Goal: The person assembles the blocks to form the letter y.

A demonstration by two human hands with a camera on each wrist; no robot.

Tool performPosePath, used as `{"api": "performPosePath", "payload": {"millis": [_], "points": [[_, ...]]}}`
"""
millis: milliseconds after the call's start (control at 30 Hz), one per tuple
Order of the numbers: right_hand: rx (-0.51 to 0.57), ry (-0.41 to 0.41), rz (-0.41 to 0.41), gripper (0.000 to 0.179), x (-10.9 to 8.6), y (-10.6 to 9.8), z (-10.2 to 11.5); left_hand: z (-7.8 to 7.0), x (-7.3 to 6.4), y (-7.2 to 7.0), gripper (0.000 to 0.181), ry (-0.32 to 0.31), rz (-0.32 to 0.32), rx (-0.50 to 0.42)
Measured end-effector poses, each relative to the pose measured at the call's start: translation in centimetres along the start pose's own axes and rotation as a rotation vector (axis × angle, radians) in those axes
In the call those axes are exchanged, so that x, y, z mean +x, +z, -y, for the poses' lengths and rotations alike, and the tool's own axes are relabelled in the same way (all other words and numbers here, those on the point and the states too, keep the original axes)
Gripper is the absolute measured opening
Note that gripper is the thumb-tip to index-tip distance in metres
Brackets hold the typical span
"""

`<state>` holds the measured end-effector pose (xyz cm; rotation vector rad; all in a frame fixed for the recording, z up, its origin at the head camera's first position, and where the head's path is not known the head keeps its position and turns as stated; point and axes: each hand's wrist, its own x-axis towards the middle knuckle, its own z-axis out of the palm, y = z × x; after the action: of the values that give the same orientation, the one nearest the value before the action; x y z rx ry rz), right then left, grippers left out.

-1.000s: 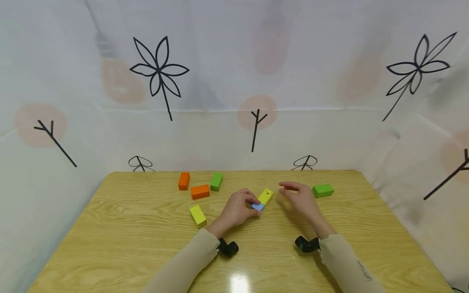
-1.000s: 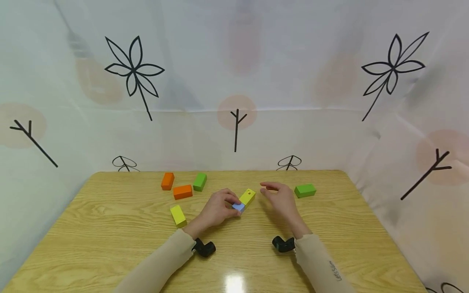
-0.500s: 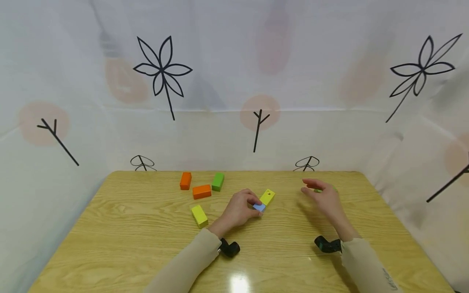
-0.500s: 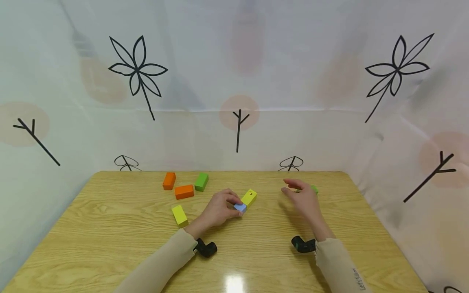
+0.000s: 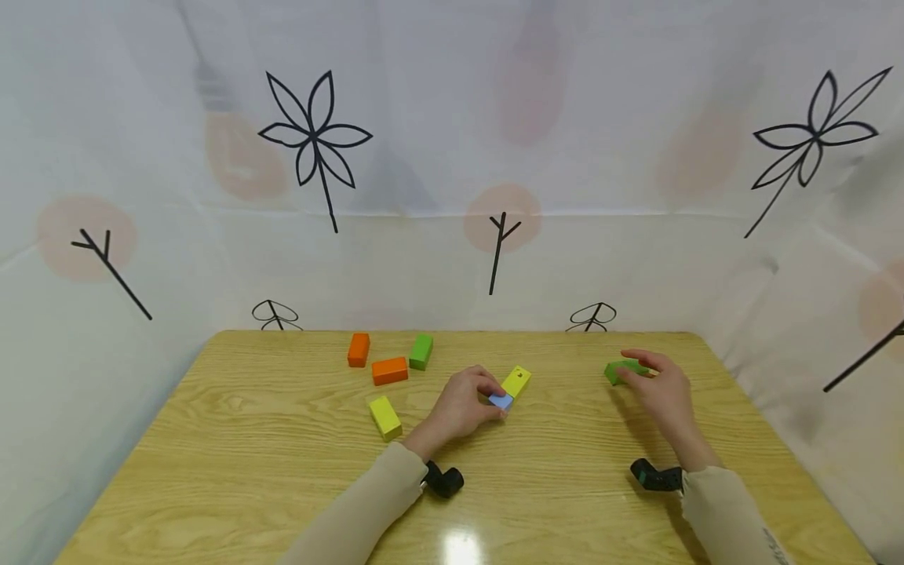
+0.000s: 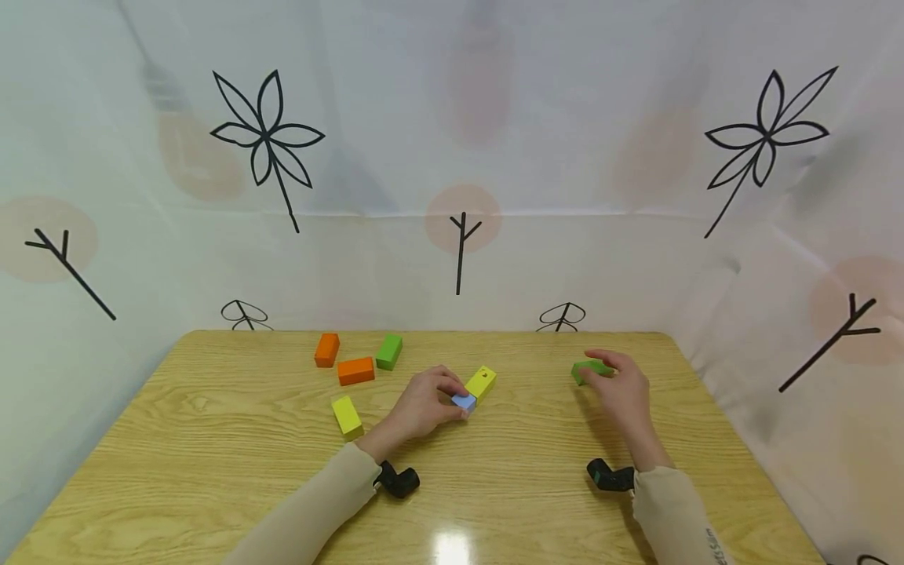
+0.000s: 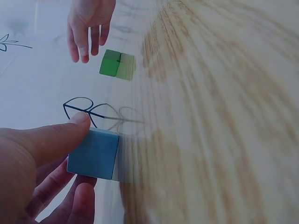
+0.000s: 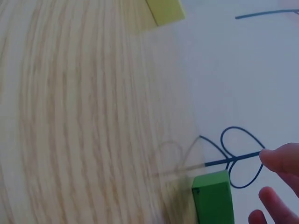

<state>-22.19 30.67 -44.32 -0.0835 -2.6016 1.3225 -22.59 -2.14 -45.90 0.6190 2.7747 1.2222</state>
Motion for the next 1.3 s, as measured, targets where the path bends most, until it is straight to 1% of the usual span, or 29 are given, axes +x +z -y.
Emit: {"api": "performPosePath", "payload": {"millis": [167,300,500,633,733,867,1133,1300], "points": [[-0.015,-0.011,-0.03,0.045,0.2,0.1,-0.4,0.0,0.0,0.0,0.019,0.005,0.001,-0.008],[-0.017,0.004,-0.042,0.043,0.3,0.4,-0.8,0.0,0.0,0.0,0.018,0.005,0.002,-0.011],[-0.022,0.034,-0.033,0.043,0.5,0.9,-1.3,0.0,0.0,0.0,0.018,-0.002,0.003,-0.004],[-0.031,0.036,-0.029,0.044,0.6,1.0,-1.4,-0.1,0.0,-0.1,0.018,0.001,0.005,-0.006],[-0.065,0.038,-0.013,0.045,0.6,1.0,-1.5,-0.2,0.0,-0.1,0.018,0.005,0.006,-0.011],[-0.092,0.067,0.005,0.047,0.8,1.1,-1.5,-0.2,-0.1,-0.1,0.018,-0.002,0.007,-0.015],[-0.072,0.134,-0.023,0.046,1.2,1.3,-1.6,-0.2,-0.1,0.0,0.017,-0.007,0.008,-0.034],[-0.049,0.143,-0.03,0.042,1.0,1.5,-1.4,0.0,-0.2,0.1,0.017,-0.001,0.005,-0.038]]}}
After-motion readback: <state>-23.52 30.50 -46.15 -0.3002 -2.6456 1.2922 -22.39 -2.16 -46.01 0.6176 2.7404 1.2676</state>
